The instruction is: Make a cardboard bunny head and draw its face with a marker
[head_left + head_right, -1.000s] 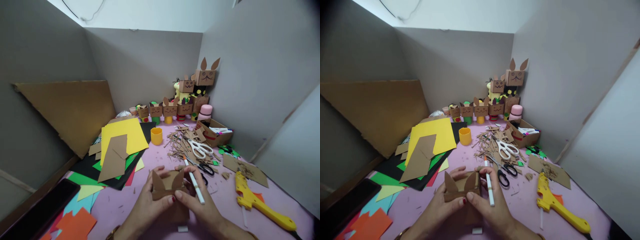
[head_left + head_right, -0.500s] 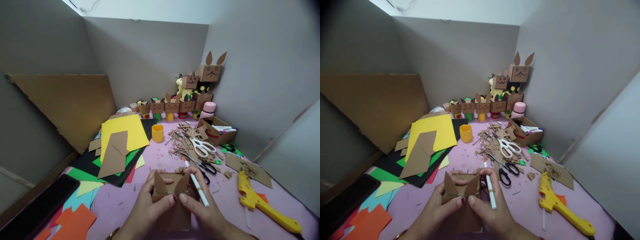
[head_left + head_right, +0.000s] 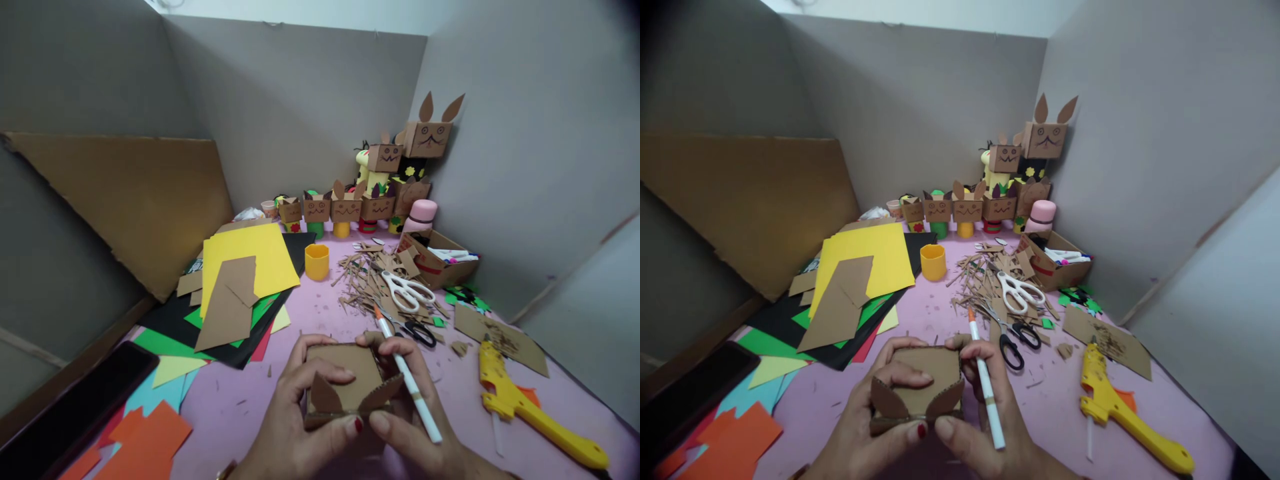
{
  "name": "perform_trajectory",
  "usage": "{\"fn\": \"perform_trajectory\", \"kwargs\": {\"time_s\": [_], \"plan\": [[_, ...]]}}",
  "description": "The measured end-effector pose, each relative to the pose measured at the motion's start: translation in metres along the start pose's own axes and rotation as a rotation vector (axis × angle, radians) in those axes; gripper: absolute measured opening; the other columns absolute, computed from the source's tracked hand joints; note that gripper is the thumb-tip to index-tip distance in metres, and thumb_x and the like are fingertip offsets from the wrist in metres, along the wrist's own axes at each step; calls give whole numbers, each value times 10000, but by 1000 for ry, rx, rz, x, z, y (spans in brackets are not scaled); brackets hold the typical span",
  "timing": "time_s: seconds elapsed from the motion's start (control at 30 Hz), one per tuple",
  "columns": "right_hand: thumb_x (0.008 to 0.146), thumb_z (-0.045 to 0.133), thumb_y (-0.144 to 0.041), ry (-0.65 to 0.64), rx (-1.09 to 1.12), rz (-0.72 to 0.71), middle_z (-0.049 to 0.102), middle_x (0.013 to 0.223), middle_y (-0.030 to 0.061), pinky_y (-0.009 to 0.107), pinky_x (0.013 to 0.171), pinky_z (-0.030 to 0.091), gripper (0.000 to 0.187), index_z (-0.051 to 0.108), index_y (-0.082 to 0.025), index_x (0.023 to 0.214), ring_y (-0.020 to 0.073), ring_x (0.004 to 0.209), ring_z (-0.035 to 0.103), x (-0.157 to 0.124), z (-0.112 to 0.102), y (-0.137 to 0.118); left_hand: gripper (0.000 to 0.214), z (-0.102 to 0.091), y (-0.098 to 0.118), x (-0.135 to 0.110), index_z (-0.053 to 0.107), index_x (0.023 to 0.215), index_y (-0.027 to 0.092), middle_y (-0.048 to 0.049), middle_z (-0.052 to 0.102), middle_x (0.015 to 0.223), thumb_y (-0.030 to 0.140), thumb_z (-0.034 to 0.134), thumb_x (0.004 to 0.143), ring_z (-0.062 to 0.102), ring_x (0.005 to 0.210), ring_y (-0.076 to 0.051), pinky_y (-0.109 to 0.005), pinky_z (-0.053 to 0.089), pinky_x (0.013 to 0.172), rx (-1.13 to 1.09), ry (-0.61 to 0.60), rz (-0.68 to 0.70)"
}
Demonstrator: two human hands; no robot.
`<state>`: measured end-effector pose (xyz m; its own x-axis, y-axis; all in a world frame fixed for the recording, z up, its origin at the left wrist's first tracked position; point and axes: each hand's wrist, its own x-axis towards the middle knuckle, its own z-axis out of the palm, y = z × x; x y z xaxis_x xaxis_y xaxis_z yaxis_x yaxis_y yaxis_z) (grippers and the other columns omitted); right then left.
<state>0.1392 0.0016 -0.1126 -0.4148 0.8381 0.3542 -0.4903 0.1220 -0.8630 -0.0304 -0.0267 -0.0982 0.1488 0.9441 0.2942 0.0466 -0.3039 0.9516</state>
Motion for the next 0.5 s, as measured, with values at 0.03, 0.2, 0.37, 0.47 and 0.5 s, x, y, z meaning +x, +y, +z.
{"fn": "perform_trajectory", "kwargs": {"time_s": [0.03, 0.2, 0.37, 0.47, 0.5], "plan": [[767, 677, -303, -3, 16, 5, 475, 1199, 37, 344, 848, 464, 413, 438, -362, 1099, 214, 1013, 540, 0, 0, 1, 262, 0, -1, 0, 616, 951, 336, -22, 433, 1150, 321, 721, 711, 480, 1124, -273, -391, 458, 865, 8, 1, 16], [762, 682, -281, -78, 11, -59, 441, 1224, 31, 338, 872, 462, 443, 427, -376, 1112, 209, 1058, 520, 2, -4, 6, 301, 0, -4, -1, 597, 986, 351, -27, 420, 1164, 336, 720, 712, 405, 1184, -276, -390, 441, 900, 109, -5, 105], [685, 756, -212, -123, -67, -103, 363, 1294, 18, 315, 936, 424, 656, 354, -409, 1164, 203, 1146, 470, 2, -10, 7, 401, -3, -4, -2, 552, 1035, 367, -24, 342, 1220, 372, 742, 681, 413, 1164, -266, -367, 463, 888, 223, -34, 200], [693, 753, -225, -174, -107, -99, 324, 1332, 12, 297, 949, 415, 648, 346, -412, 1161, 202, 1200, 437, 2, -11, 2, 443, -3, -3, -3, 528, 1073, 372, -24, 331, 1231, 415, 731, 682, 407, 1170, -259, -355, 463, 903, 263, -49, 226], [700, 748, -233, -190, -113, -98, 316, 1341, 11, 293, 949, 415, 635, 347, -411, 1158, 202, 1212, 429, 2, -11, 1, 447, -3, -3, -3, 523, 1081, 372, -24, 329, 1234, 425, 725, 685, 402, 1176, -257, -353, 461, 909, 269, -49, 234]]}}
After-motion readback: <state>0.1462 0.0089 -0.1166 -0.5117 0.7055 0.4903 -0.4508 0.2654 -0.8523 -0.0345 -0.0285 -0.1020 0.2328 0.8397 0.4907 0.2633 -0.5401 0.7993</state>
